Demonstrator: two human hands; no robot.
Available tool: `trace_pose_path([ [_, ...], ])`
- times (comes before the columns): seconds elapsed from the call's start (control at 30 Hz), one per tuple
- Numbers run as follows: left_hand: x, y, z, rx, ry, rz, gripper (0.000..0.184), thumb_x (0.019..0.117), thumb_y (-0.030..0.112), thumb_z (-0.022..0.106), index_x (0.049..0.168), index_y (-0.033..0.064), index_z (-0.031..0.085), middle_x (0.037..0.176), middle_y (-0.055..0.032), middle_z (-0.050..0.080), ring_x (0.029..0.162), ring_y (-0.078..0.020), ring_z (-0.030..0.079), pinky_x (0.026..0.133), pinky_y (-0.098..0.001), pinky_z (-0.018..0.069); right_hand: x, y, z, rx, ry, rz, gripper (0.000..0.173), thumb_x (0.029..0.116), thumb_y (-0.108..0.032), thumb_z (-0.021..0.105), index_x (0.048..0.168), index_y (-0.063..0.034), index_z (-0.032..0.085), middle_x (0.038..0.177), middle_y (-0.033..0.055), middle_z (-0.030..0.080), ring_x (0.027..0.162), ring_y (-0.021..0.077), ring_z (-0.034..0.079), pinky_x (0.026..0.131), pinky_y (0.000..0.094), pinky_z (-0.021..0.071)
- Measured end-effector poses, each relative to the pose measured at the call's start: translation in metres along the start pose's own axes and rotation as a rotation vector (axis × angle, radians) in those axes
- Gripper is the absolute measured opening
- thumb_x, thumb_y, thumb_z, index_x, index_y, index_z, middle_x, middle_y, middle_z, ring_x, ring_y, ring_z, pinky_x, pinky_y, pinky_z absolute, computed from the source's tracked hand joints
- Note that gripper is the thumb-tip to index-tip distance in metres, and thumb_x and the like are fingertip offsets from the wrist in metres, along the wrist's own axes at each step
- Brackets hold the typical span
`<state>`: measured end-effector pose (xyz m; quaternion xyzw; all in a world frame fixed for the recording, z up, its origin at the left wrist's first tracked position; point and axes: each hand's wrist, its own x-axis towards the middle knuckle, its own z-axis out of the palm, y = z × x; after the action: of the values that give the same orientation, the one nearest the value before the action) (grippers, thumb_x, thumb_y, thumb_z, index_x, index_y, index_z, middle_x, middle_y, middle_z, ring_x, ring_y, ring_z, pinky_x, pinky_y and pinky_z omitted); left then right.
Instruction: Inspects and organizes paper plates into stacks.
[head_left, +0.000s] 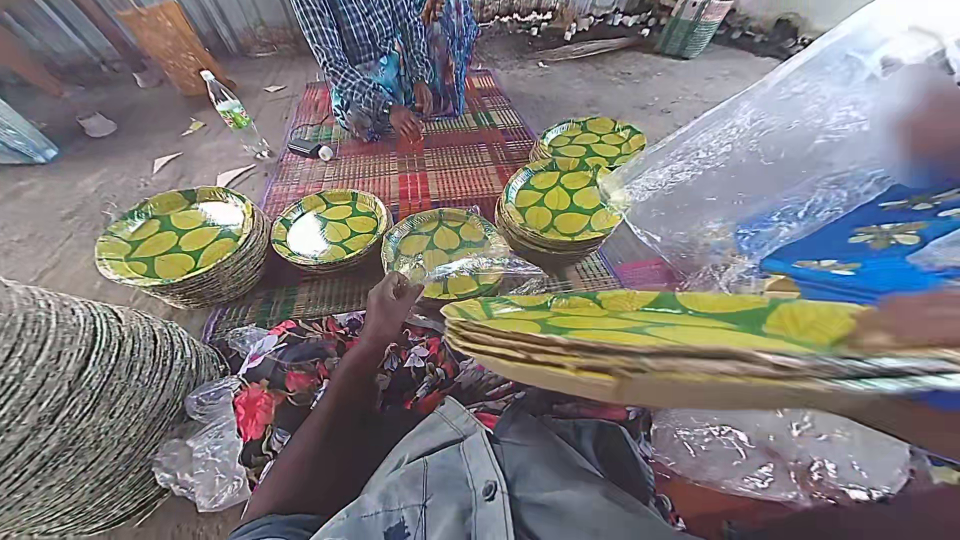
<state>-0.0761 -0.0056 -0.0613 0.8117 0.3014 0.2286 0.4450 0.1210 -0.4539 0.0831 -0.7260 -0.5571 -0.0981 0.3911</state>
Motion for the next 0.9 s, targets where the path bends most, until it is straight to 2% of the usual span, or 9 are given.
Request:
trace_pose_path([
  [0.1,0.001,-0.009,0.001,-0.337,-0.045,-0.028,0.013,0.1040,0.017,0.059,0.102,0.0045,0.058,0.069,0.0003,0.054,0.057,-0.0055,0.053,0.058,-0.0242,0.0500,0.063,-0.023,0.030,-0.248,-0.133,-0.199,0.045,0.0886,-0.049,0.072,0.112,-0.0115,0.064,0.103,0.0045,0.067,0.100,0.0152,0.064,0.089,0.0367,0.0525],
  [0.23,0.001,-0.016,-0.004,-0.344,-0.004,0.009,0.015,0.1043,0.016,0.054,0.100,0.0046,0.062,0.073,0.0016,0.057,0.062,-0.0041,0.055,0.060,-0.0252,0.0497,0.121,-0.031,0.092,-0.233,-0.200,-0.247,0.038,0.0821,-0.022,0.076,0.113,-0.0009,0.069,0.105,0.0175,0.070,0.099,0.0371,0.067,0.084,0.0583,0.0521],
  [0.33,0.003,-0.021,-0.005,-0.384,0.126,0.027,0.014,0.1064,0.014,0.050,0.100,0.0040,0.058,0.072,0.0026,0.053,0.060,-0.0028,0.050,0.058,-0.0226,0.0461,0.119,-0.031,0.141,-0.278,-0.099,-0.269,0.031,0.0793,-0.010,0.081,0.108,-0.0011,0.073,0.100,0.0201,0.072,0.096,0.0422,0.068,0.080,0.0607,0.0517],
  [0.47,0.006,-0.021,-0.010,-0.465,0.275,0.098,0.012,0.1086,0.017,0.048,0.101,0.0098,0.054,0.074,0.0070,0.054,0.063,0.0000,0.054,0.063,-0.0216,0.0509,0.073,-0.040,0.211,-0.352,0.003,-0.247,0.017,0.0950,-0.019,0.068,0.104,-0.0059,0.074,0.094,0.0138,0.072,0.086,0.0346,0.070,0.071,0.0515,0.0532],
  [0.57,0.003,-0.017,-0.016,-0.277,0.297,0.214,0.018,0.1072,0.014,0.049,0.106,0.0005,0.060,0.078,0.0007,0.056,0.065,-0.0016,0.052,0.064,-0.0222,0.0480,0.046,-0.046,0.241,-0.332,-0.096,-0.259,0.016,0.0997,-0.012,0.060,0.108,-0.0069,0.073,0.092,0.0138,0.073,0.082,0.0326,0.072,0.067,0.0453,0.0570],
  [0.63,-0.003,-0.009,-0.015,-0.074,0.243,0.355,0.021,0.1055,0.011,0.052,0.106,-0.0054,0.065,0.083,-0.0058,0.062,0.069,-0.0046,0.054,0.068,-0.0236,0.0480,0.038,-0.051,0.254,-0.336,-0.174,-0.276,0.020,0.0952,0.000,0.058,0.107,-0.0062,0.073,0.089,0.0144,0.073,0.080,0.0330,0.073,0.064,0.0442,0.0570],
  [0.73,-0.016,0.001,-0.002,0.175,0.119,0.605,0.017,0.0991,0.005,0.058,0.101,-0.0039,0.073,0.088,-0.0162,0.074,0.077,-0.0254,0.072,0.074,-0.0450,0.0589,0.052,-0.054,0.273,-0.374,-0.252,-0.243,0.021,0.0927,0.005,0.059,0.106,-0.0038,0.072,0.087,0.0153,0.072,0.079,0.0342,0.072,0.060,0.0439,0.0551],
  [0.83,-0.027,0.014,0.015,0.296,0.065,0.788,0.017,0.0972,0.007,0.059,0.092,-0.0002,0.074,0.076,-0.0159,0.071,0.070,-0.0316,0.072,0.065,-0.0476,0.0580,0.089,-0.061,0.294,-0.314,-0.449,-0.104,0.021,0.0942,0.007,0.054,0.109,0.0050,0.070,0.098,0.0235,0.070,0.092,0.0406,0.070,0.069,0.0506,0.0554],
  [0.9,-0.029,0.014,0.016,0.298,0.061,0.796,0.017,0.0983,0.006,0.058,0.096,0.0008,0.074,0.076,-0.0158,0.070,0.069,-0.0316,0.072,0.065,-0.0470,0.0582,0.106,-0.059,0.322,-0.253,-0.489,-0.076,0.020,0.0958,0.003,0.054,0.108,0.0078,0.070,0.105,0.0254,0.071,0.099,0.0400,0.071,0.080,0.0520,0.0568],
])
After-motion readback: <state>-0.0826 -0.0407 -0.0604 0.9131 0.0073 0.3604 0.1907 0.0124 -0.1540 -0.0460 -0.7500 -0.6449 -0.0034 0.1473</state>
